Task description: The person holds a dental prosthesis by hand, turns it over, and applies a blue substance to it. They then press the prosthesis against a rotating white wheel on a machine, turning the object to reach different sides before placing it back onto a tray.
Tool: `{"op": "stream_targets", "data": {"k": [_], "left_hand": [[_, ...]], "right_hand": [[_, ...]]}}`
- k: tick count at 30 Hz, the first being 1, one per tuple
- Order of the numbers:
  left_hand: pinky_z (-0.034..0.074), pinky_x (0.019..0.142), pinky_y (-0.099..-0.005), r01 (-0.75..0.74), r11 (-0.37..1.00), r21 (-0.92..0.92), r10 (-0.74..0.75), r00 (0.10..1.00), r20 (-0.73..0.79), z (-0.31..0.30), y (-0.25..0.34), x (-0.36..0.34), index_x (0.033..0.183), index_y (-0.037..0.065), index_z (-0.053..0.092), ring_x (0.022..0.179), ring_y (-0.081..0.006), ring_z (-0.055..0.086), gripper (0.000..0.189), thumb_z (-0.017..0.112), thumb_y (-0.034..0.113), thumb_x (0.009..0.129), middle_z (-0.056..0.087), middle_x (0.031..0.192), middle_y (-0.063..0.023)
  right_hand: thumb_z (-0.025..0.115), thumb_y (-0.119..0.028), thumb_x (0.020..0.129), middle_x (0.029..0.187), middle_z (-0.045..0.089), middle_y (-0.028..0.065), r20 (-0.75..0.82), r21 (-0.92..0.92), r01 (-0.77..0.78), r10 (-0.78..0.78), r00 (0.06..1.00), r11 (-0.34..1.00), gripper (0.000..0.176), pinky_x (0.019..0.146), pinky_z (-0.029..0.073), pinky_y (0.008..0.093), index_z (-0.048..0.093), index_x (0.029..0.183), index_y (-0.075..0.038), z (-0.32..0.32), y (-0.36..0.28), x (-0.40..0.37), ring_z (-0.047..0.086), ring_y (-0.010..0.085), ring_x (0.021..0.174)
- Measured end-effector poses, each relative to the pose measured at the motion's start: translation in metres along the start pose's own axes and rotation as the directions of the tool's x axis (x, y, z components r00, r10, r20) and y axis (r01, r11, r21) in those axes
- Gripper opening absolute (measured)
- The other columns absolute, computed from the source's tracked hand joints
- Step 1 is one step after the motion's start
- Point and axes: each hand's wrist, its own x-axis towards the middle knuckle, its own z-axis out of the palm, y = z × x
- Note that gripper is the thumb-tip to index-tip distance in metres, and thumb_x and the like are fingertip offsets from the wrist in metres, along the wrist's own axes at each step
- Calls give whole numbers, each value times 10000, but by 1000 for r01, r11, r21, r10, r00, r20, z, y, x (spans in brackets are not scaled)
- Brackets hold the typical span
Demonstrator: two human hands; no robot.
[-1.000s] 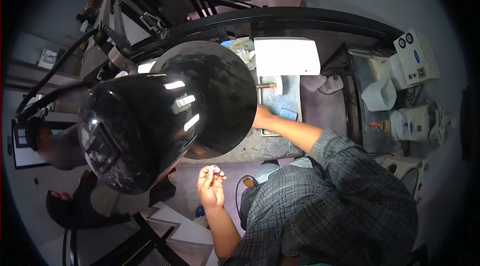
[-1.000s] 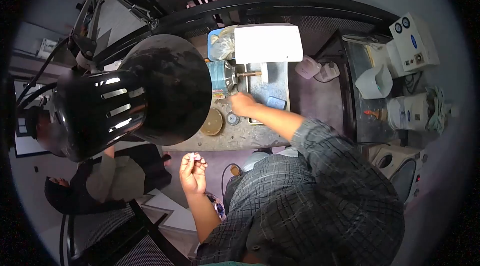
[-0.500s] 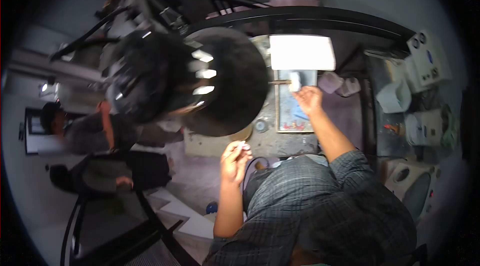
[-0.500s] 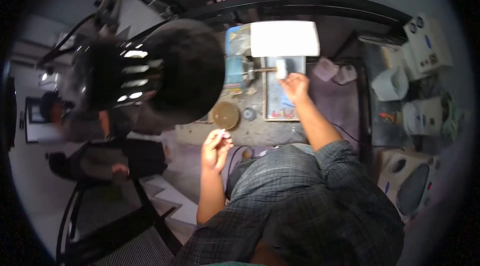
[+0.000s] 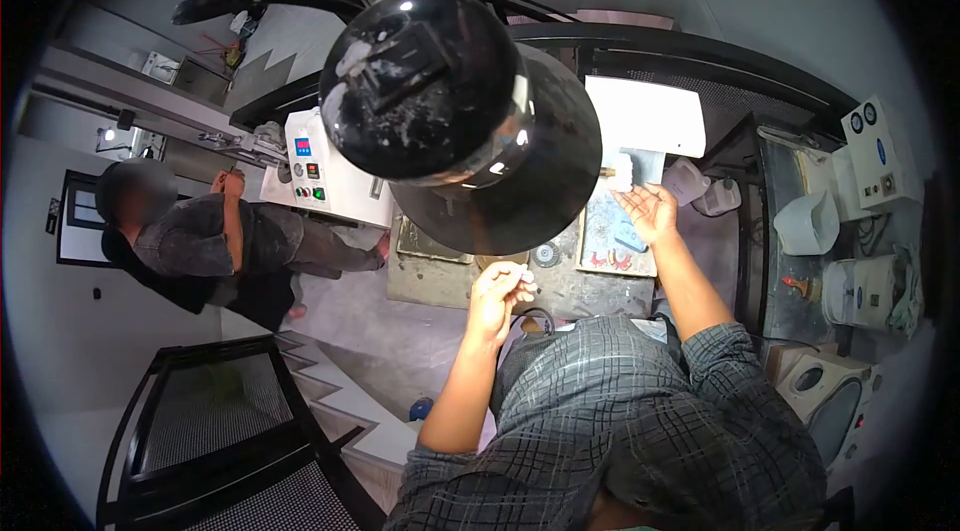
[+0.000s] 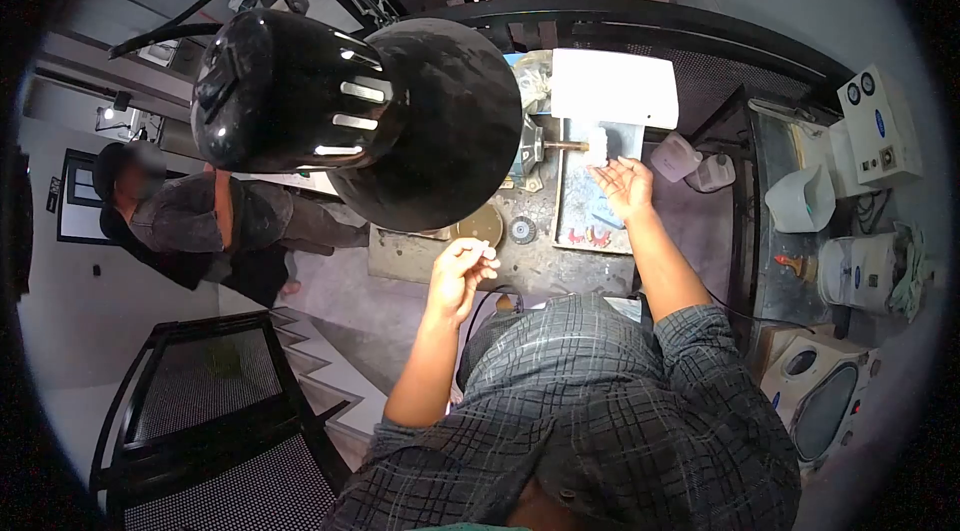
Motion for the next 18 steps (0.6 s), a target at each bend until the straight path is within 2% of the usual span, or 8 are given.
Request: {"op": "stream_targets", "data": {"k": [2, 5, 6, 8, 12, 14, 15, 18], "left_hand": [[592, 732, -318, 35, 998, 54, -35, 999, -3, 3, -3, 18, 1035, 9, 633, 893, -222, 706, 126, 595, 116, 983, 695, 1017, -133], [594, 717, -312, 82, 967, 240, -80, 997, -19, 11, -17, 59, 997, 19, 649, 886, -199, 702, 112, 605, 120, 980, 704, 987, -104], [587, 704, -303, 66, 942, 330, -62, 998, -22, 9, -32, 76, 967, 22, 652, 845, -177, 692, 111, 593, 114, 981, 707, 965, -90], [581, 697, -310, 178, 921, 346, -155, 984, -92, 14, -56, 107, 947, 24, 646, 788, -155, 673, 76, 595, 79, 960, 704, 954, -83], [539, 702, -281, 220, 922, 320, -152, 963, -225, 28, -103, 151, 869, 22, 642, 762, -140, 649, 67, 593, 18, 915, 689, 843, -67], [505, 720, -290, 42, 874, 483, 181, 896, -406, 32, -124, 164, 842, 10, 638, 737, -147, 633, 32, 638, 15, 874, 695, 813, -80], [484, 695, -281, -16, 892, 452, 240, 864, -443, 41, -123, 164, 798, 1, 642, 708, -132, 619, 98, 565, -53, 826, 700, 769, -66], [495, 744, -312, 53, 819, 571, 307, 800, -515, 43, -123, 172, 839, -10, 639, 753, -165, 626, 84, 696, 45, 867, 693, 789, -105]], "right_hand": [[578, -208, 880, 1164, 589, 289, -27, -103, -32, 29, 999, 994, 578, 1109, 414, 561, 448, 1266, 202, -2, -7, -11, 564, 443, 1186], [471, -320, 930, 1405, 533, 264, 108, -329, -114, 158, 982, 937, 611, 1067, 445, 506, 483, 1356, 117, -12, -30, -36, 574, 353, 1241], [468, -331, 927, 1407, 533, 260, 125, -379, -100, 158, 980, 920, 626, 1065, 447, 499, 474, 1377, 104, -16, -39, -46, 570, 356, 1246], [478, -333, 925, 1414, 530, 252, 215, -464, -48, 165, 963, 884, 631, 1060, 450, 495, 464, 1397, 85, -35, -60, -62, 562, 350, 1257], [524, -304, 936, 1427, 519, 234, 100, -431, -84, 140, 985, 898, 621, 1036, 471, 480, 425, 1439, 46, -57, -92, -114, 569, 322, 1246], [518, -304, 940, 1414, 530, 227, 66, -410, -72, 109, 992, 909, 610, 1025, 476, 480, 427, 1439, 35, -84, -101, -130, 577, 319, 1225], [519, -306, 940, 1417, 528, 224, 40, -365, -55, 74, 996, 929, 604, 1020, 478, 479, 433, 1434, 30, -99, -105, -139, 578, 317, 1224], [520, -328, 939, 1421, 528, 211, -47, -306, -11, -4, 999, 952, 601, 1004, 484, 475, 445, 1426, 17, -129, -108, -169, 574, 313, 1223]]}}
